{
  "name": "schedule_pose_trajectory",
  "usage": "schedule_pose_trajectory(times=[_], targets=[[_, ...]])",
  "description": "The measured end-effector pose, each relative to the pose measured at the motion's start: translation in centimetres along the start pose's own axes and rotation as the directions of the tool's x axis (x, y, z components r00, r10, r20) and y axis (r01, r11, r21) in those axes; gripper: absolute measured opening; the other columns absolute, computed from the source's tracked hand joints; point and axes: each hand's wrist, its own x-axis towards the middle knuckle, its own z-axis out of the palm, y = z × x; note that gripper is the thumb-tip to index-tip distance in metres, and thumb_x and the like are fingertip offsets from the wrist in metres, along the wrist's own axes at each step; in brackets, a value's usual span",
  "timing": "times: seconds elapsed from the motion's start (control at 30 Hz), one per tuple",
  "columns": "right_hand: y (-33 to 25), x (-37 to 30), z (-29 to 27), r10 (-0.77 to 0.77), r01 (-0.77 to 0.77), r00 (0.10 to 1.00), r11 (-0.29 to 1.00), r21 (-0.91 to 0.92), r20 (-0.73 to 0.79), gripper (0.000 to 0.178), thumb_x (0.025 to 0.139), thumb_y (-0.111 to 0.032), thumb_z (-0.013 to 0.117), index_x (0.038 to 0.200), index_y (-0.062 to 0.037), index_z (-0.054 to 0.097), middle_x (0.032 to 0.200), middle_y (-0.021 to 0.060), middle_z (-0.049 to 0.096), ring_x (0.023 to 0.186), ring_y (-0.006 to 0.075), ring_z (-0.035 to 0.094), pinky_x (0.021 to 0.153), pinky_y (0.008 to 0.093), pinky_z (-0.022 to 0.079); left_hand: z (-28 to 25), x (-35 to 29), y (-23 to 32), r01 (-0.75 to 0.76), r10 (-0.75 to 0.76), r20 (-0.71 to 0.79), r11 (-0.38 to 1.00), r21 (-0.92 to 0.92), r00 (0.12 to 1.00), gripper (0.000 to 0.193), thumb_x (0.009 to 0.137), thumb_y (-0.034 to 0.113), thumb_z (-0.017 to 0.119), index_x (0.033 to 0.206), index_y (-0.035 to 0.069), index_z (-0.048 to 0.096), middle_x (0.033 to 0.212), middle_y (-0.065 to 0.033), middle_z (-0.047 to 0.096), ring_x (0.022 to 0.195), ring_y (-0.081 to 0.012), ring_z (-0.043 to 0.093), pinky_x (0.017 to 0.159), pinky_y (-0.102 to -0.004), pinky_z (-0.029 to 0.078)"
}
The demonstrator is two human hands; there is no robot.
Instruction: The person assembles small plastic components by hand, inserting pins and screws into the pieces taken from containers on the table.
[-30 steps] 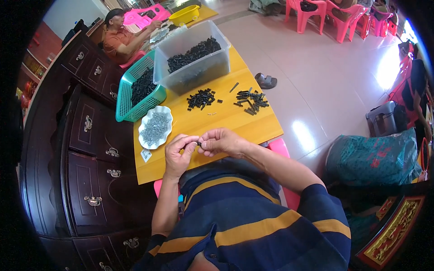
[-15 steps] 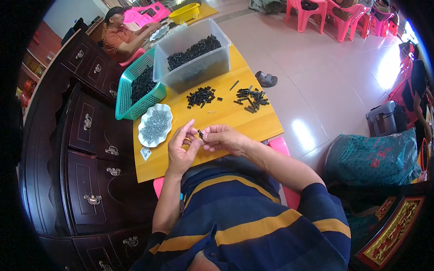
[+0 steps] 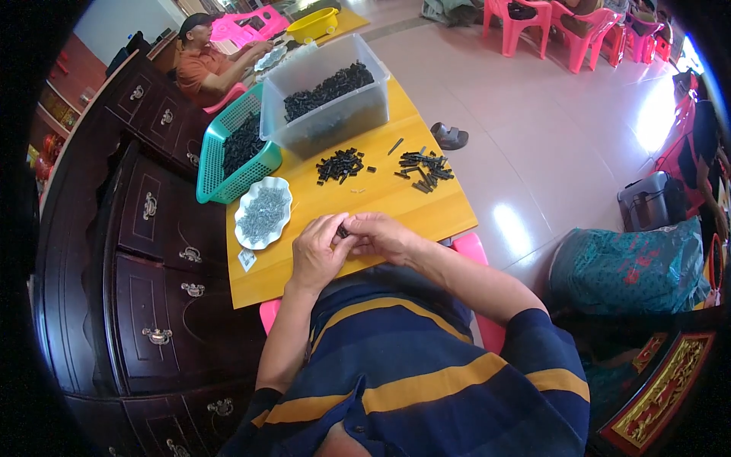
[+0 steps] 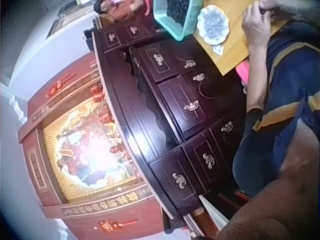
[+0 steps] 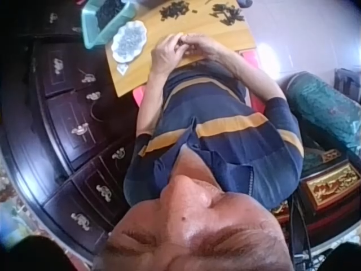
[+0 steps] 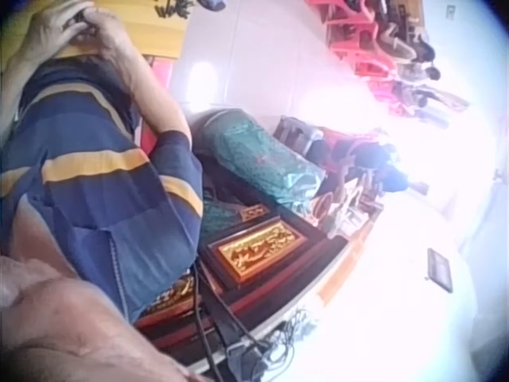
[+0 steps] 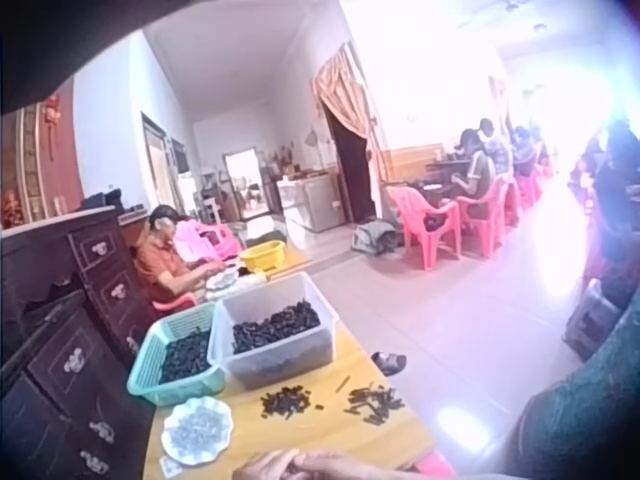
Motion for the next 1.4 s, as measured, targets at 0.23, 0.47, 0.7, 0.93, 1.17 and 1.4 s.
schedule_pose_trajectory(times=[0.23, 0.47, 0.7, 0.93, 1.17, 1.4], targets=[[-0.1, -0.1, 0.0, 0.054, -0.051, 0.996, 0.998, 0.042, -0.074, 0.022, 0.105, -0.030, 0.060, 0.112, -0.0106, 0.069, 0.102, 0.0012, 0.074, 0.092, 0.0115, 0.070, 0.084, 0.0285, 0.057, 0.0, 0.1, -0.2, -0.054, 0.054, -0.003, 0.997, 0.053, 0.999, 0.035, 0.083, 0.021, 0.079, 0.111, 0.005, 0.065, 0.096, -0.0116, 0.069, 0.088, -0.0332, 0.068, 0.073, -0.0428, 0.054], [0.2, 0.1, -0.2, 0.069, -0.063, 0.995, 0.995, 0.080, -0.072, 0.022, 0.104, -0.030, 0.061, 0.111, -0.0107, 0.069, 0.098, 0.0006, 0.072, 0.089, 0.0115, 0.070, 0.083, 0.0274, 0.058, 0.2, 0.0, -0.2, -0.054, 0.054, 0.003, 0.995, 0.085, 0.999, 0.030, 0.085, 0.020, 0.077, 0.109, 0.007, 0.065, 0.094, -0.0119, 0.069, 0.088, -0.0340, 0.069, 0.072, -0.0435, 0.055], [0.2, 0.2, -0.4, 0.079, -0.073, 0.994, 0.995, 0.069, -0.080, 0.021, 0.104, -0.028, 0.061, 0.109, -0.0086, 0.069, 0.098, 0.0028, 0.073, 0.088, 0.0132, 0.070, 0.081, 0.0275, 0.058, 0.4, -0.2, -0.4, -0.081, 0.082, -0.004, 0.988, 0.133, 0.997, 0.028, 0.083, 0.017, 0.076, 0.106, 0.007, 0.065, 0.093, -0.0104, 0.068, 0.086, -0.0316, 0.067, 0.071, -0.0420, 0.054], [0.3, 0.3, -0.8, 0.073, -0.068, 0.996, 0.993, 0.094, -0.052, 0.022, 0.105, -0.027, 0.060, 0.110, -0.0077, 0.067, 0.098, 0.0044, 0.072, 0.090, 0.0146, 0.071, 0.082, 0.0285, 0.059, 0.5, -0.1, -0.7, -0.055, 0.057, -0.018, 0.995, 0.086, 0.998, 0.024, 0.086, 0.017, 0.075, 0.105, 0.007, 0.066, 0.090, -0.0121, 0.069, 0.085, -0.0346, 0.068, 0.071, -0.0436, 0.055], [-0.1, 0.1, -0.3, 0.095, -0.090, 0.992, 0.994, 0.058, -0.084, 0.021, 0.105, -0.027, 0.060, 0.112, -0.0080, 0.066, 0.099, 0.0044, 0.072, 0.091, 0.0147, 0.071, 0.083, 0.0296, 0.058, 0.6, -0.3, -1.0, -0.055, 0.054, 0.015, 0.994, 0.093, 0.998, 0.024, 0.086, 0.018, 0.073, 0.106, 0.009, 0.064, 0.091, -0.0100, 0.066, 0.085, -0.0326, 0.066, 0.071, -0.0435, 0.054], [0.2, 0.0, 0.3, 0.076, -0.077, 0.996, 0.997, -0.020, -0.048, 0.022, 0.102, -0.028, 0.065, 0.113, -0.0097, 0.070, 0.102, 0.0026, 0.073, 0.093, 0.0130, 0.070, 0.086, 0.0277, 0.055, 0.0, -0.4, -0.5, -0.011, 0.009, 0.038, 0.999, 0.043, 0.999, 0.028, 0.082, 0.014, 0.077, 0.106, 0.006, 0.067, 0.092, -0.0121, 0.070, 0.086, -0.0332, 0.069, 0.074, -0.0426, 0.056]])
